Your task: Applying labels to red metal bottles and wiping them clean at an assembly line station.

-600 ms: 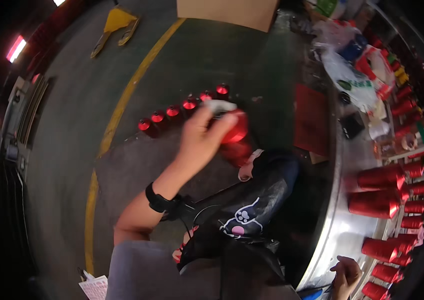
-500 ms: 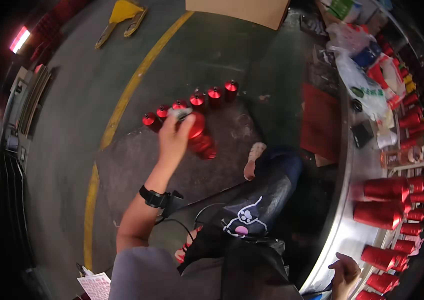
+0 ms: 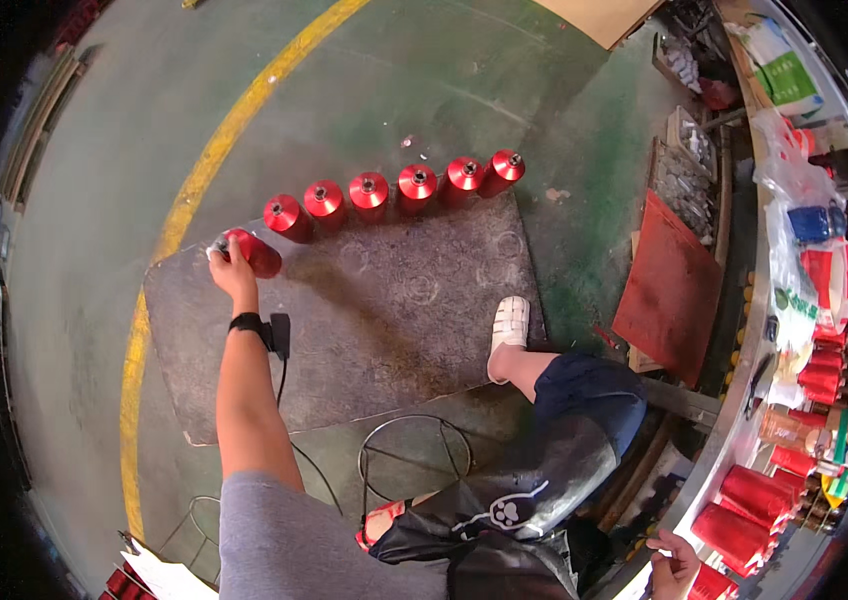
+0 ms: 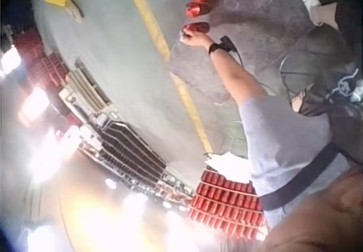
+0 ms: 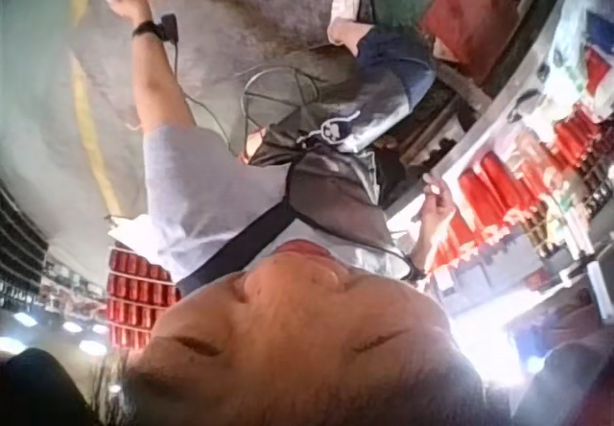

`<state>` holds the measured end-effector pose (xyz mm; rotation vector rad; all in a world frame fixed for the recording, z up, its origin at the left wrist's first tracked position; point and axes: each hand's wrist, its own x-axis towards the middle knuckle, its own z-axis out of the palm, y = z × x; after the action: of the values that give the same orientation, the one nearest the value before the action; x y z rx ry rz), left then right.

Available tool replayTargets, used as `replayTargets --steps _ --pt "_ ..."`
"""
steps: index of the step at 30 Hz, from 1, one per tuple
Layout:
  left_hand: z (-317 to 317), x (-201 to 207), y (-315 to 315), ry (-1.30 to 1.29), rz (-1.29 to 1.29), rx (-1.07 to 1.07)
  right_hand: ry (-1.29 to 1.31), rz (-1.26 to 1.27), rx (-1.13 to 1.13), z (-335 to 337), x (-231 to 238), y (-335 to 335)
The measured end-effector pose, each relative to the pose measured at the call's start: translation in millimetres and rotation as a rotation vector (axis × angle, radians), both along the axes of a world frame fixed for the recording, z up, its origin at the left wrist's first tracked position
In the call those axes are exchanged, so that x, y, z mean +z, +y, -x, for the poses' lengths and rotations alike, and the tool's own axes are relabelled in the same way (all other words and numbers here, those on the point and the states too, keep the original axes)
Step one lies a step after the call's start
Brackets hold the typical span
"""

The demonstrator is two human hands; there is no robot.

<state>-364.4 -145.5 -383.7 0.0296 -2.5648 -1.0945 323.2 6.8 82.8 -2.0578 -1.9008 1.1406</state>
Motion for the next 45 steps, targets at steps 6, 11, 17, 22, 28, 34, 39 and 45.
replayTargets --steps 6,11,17,22,28,34,39,45 --pt "36 -49 37 -0.048 -0.220 0.029 -0.052 0.024 -0.067 13 -14 17" --pt "81 -101 -52 0.021 -0.297 -0.353 -0.006 0.177 -0.056 24 -25 29" --pt "57 -140 -31 -0.306 -0.294 -0.143 -0.076 0.222 -0.106 18 -23 20" --pt "70 -130 -33 -0.239 -0.144 -0.171 -0.126 0.254 -0.055 25 -20 19" --pt "88 -87 -29 -0.348 -0.167 -0.269 -0.129 0.196 0.004 14 -3 8" --pt "26 24 74 -0.172 -0.456 -0.194 -0.041 0.096 -0.051 -18 9 -13" --pt "-200 240 256 -0.263 -0.774 -1.011 0.155 -0.009 -0.093 -73 15 -43" --pt "-440 364 374 -0.540 -0.769 -1.777 0.021 -0.085 -0.279 -119 56 -86"
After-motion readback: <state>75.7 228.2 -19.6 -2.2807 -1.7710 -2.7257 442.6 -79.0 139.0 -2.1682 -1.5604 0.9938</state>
